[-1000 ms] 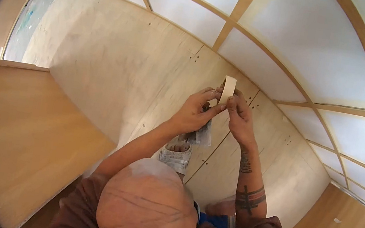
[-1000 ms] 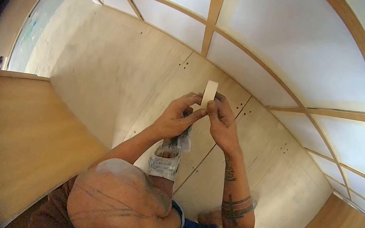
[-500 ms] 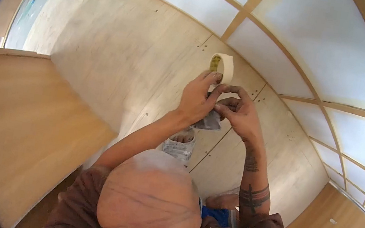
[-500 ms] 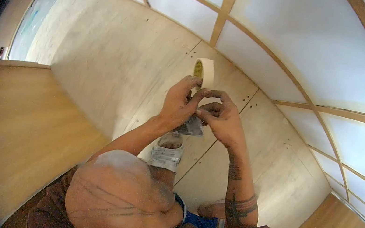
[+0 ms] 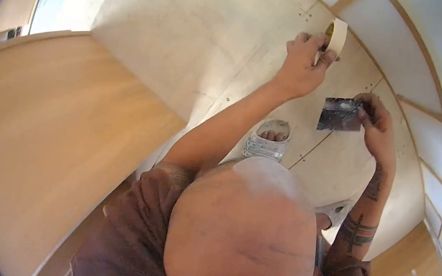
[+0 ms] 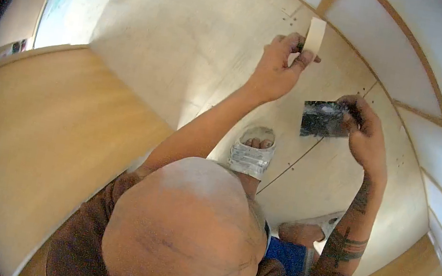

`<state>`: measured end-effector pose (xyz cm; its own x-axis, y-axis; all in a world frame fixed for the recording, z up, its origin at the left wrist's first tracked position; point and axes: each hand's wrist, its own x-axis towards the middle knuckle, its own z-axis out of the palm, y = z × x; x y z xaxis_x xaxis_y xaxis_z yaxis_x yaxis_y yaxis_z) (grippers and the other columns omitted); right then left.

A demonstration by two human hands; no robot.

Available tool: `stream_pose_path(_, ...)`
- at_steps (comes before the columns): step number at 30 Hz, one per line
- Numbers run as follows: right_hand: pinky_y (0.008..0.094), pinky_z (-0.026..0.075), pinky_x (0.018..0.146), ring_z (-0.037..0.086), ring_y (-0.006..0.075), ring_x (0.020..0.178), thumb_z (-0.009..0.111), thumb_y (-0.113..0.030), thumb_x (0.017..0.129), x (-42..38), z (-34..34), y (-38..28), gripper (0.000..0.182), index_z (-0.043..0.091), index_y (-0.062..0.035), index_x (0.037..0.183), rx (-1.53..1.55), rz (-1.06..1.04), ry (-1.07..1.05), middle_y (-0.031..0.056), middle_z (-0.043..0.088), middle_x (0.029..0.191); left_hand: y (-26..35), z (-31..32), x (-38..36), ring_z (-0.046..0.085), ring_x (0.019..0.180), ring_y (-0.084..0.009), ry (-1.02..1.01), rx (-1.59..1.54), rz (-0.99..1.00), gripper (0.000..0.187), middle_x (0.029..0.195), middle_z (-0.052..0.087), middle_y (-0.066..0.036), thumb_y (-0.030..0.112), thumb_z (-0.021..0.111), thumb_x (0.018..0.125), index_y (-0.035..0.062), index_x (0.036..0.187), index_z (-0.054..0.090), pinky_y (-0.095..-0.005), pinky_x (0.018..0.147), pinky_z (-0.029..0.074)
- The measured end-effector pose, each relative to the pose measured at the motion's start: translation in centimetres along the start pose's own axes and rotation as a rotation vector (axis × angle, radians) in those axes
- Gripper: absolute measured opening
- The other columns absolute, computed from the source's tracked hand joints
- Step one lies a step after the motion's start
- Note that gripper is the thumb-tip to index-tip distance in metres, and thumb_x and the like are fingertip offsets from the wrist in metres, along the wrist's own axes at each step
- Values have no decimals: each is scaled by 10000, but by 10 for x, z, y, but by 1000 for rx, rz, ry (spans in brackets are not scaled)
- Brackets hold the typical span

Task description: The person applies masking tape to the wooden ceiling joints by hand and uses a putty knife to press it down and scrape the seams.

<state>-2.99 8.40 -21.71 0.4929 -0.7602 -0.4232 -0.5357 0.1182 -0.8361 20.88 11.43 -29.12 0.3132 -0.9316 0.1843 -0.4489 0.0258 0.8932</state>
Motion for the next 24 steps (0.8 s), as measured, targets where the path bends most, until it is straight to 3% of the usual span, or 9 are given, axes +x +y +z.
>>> stream_pose_path(4, 301, 469, 948, 600, 147, 1031, 546, 25, 960, 9, -19, 6, 255, 643, -32, 1189, -48, -67, 30, 45, 658, 1080, 0, -1, 2, 700, 949, -270, -178, -293, 15, 164, 945, 750, -137, 85, 601, 1010, 3, 1148, 634, -403, 871, 523)
stream_pose_path(6, 275, 445, 903, 570, 128, 983, 554, 10, 955, 16, -20, -2, 248, 641, -39, 1182, 22, -90, 161, 34, 642, 1062, 0, 2, 0, 708, 935, -260, -191, -315, 13, 158, 934, 751, -130, 75, 591, 1014, -1, 1147, 629, -395, 871, 528)
stream_pose_path(10, 243, 422, 782, 530, 113, 836, 541, -145, 981, 51, -24, -18, 200, 688, -44, 1072, -38, -108, 198, 18, 622, 913, -3, 8, -1, 713, 903, -248, -178, -334, 35, 147, 934, 753, -125, 65, 573, 1022, -2, 1141, 628, -387, 873, 531)
stream_pose_path(11, 250, 401, 697, 493, 105, 742, 539, -265, 1006, 61, -30, -19, 277, 721, -59, 1041, -41, -3, 177, 6, 587, 815, -4, 11, -1, 713, 903, -248, -182, -342, 30, 147, 934, 753, -125, 65, 573, 1022, -2, 1141, 628, -387, 873, 531)
stream_pose_path(12, 250, 401, 697, 493, 105, 742, 539, -265, 1006, 66, -28, -27, 277, 721, -59, 1041, -43, 4, 181, 6, 587, 815, -5, 13, -1, 712, 904, -247, -166, -360, 32, 147, 939, 754, -125, 64, 573, 1021, 1, 1141, 629, -388, 873, 529)
stream_pose_path(14, 258, 363, 628, 452, 101, 685, 591, -358, 1009, 76, -7, -48, 356, 745, -57, 1121, 240, 95, 358, -13, 537, 762, -8, 15, 0, 711, 904, -246, -159, -378, 31, 146, 943, 755, -124, 62, 574, 1020, 4, 1142, 631, -389, 874, 528)
stream_pose_path(18, 248, 438, 683, 549, 101, 734, 672, -398, 981, 87, 10, -61, 434, 738, -43, 1220, 150, 104, 302, 6, 636, 817, -13, 19, 5, 706, 914, -260, -99, -322, 70, 157, 947, 757, -114, 51, 596, 1003, 18, 1151, 636, -398, 898, 507)
stream_pose_path(21, 275, 534, 867, 690, 143, 917, 785, -301, 914, 97, 21, -58, 426, 736, -13, 1225, 129, -72, 373, 96, 764, 1053, -11, 15, 5, 687, 980, -261, -89, -269, 67, 189, 980, 758, -95, 59, 617, 993, 44, 1180, 641, -418, 993, 431)
stream_pose_path(24, 279, 537, 819, 681, 137, 894, 804, -291, 899, 92, 19, -55, 404, 751, -9, 1184, 119, -86, 397, 88, 760, 1010, -20, 9, 6, 651, 1068, -257, -113, -193, 88, 228, 1055, 750, -78, 79, 643, 984, 75, 1212, 642, -429, 1065, 340)
